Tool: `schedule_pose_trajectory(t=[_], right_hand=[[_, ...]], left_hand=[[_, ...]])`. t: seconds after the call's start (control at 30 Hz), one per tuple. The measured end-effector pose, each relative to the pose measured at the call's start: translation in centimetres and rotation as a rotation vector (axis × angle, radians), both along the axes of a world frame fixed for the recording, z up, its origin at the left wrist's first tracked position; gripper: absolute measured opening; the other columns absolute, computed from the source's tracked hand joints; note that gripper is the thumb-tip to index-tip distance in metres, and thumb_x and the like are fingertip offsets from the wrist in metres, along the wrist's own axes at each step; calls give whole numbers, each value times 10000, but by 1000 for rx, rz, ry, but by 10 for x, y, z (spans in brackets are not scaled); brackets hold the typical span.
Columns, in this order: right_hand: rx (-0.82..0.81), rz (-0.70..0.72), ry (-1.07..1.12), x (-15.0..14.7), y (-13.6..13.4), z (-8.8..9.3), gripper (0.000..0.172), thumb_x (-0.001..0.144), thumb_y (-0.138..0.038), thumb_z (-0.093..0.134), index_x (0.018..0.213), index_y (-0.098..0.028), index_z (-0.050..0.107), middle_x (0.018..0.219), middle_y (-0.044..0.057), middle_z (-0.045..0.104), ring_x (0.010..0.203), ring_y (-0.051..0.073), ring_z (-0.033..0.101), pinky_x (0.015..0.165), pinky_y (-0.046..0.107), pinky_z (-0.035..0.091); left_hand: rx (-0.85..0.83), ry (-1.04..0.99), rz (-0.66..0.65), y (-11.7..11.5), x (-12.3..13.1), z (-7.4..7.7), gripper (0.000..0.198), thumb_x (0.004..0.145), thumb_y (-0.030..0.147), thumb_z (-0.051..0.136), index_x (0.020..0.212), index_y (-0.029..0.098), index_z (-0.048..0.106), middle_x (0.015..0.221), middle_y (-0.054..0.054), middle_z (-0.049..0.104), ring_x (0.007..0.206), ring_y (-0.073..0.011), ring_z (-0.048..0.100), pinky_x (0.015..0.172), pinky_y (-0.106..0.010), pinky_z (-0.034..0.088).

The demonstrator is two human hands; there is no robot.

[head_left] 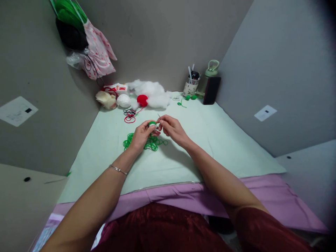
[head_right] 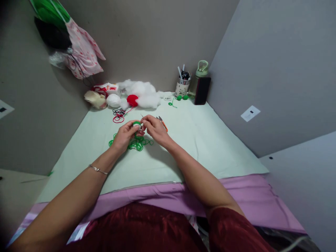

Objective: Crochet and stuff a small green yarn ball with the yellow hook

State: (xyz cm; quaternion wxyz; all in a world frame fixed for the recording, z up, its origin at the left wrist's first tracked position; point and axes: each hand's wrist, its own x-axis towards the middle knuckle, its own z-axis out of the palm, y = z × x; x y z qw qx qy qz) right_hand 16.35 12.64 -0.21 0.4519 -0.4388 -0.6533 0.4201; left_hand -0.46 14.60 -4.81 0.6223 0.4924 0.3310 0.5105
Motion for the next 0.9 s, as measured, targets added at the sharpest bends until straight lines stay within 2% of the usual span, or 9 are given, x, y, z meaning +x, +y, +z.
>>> schedule_pose_trajectory(t=[0.1, 0.27, 0.43, 0.53, 0.63, 0.77, 0.9], right_hand=[[21, -74, -49, -1, 4, -5, 275, 895, -478, 634, 875, -210, 575, 717, -41, 577, 629, 121, 467, 596, 260, 366], [34, -155, -141, -5, 9, -16, 200, 763, -338, 715, 812, -214, 566, 706, -56, 551, 663, 133, 459, 644, 276, 349], [32, -181, -169, -6, 9, -18, 159, 768, -313, 667, 836, -224, 554, 720, -60, 563, 662, 138, 484, 657, 280, 368], [41, -191, -171, -4, 9, -17, 127, 768, -294, 643, 830, -221, 559, 723, -58, 565, 657, 135, 478, 663, 283, 369], [47, -181, -160, -3, 10, -15, 119, 763, -291, 636, 824, -217, 567, 716, -56, 560, 661, 136, 477, 665, 283, 372], [23, -114, -123, -1, 6, -8, 102, 785, -283, 592, 852, -206, 592, 706, -44, 588, 654, 137, 497, 647, 277, 388], [-33, 14, -68, 1, -1, 2, 209, 836, -280, 506, 952, -174, 645, 788, -9, 659, 587, 108, 475, 575, 261, 383]], left_hand=[[10, 32, 8, -2, 2, 1, 426, 749, 383, 875, 1075, 160, 713, 835, -19, 766, 705, -174, 737, 727, -307, 622], [5, 64, 4, -4, 5, -1, 423, 748, 344, 869, 1090, 136, 731, 857, -38, 793, 719, -182, 734, 705, -296, 616], [-11, 62, -18, -6, 6, -1, 446, 749, 302, 860, 1136, 127, 722, 942, -61, 803, 776, -179, 741, 749, -288, 609], [-22, 50, -52, -9, 5, 1, 446, 803, 354, 827, 1170, 128, 711, 1013, -84, 800, 836, -195, 755, 823, -324, 623], [-31, 44, -63, -9, 5, 4, 444, 835, 407, 800, 1170, 132, 704, 1038, -93, 795, 846, -201, 757, 823, -337, 628], [-25, 53, -52, -6, 4, 4, 459, 806, 395, 819, 1158, 132, 688, 946, -65, 787, 768, -180, 747, 797, -328, 625], [1, 92, -4, -4, 1, 5, 393, 824, 376, 793, 1115, 144, 669, 852, -25, 757, 674, -149, 717, 721, -294, 603]])
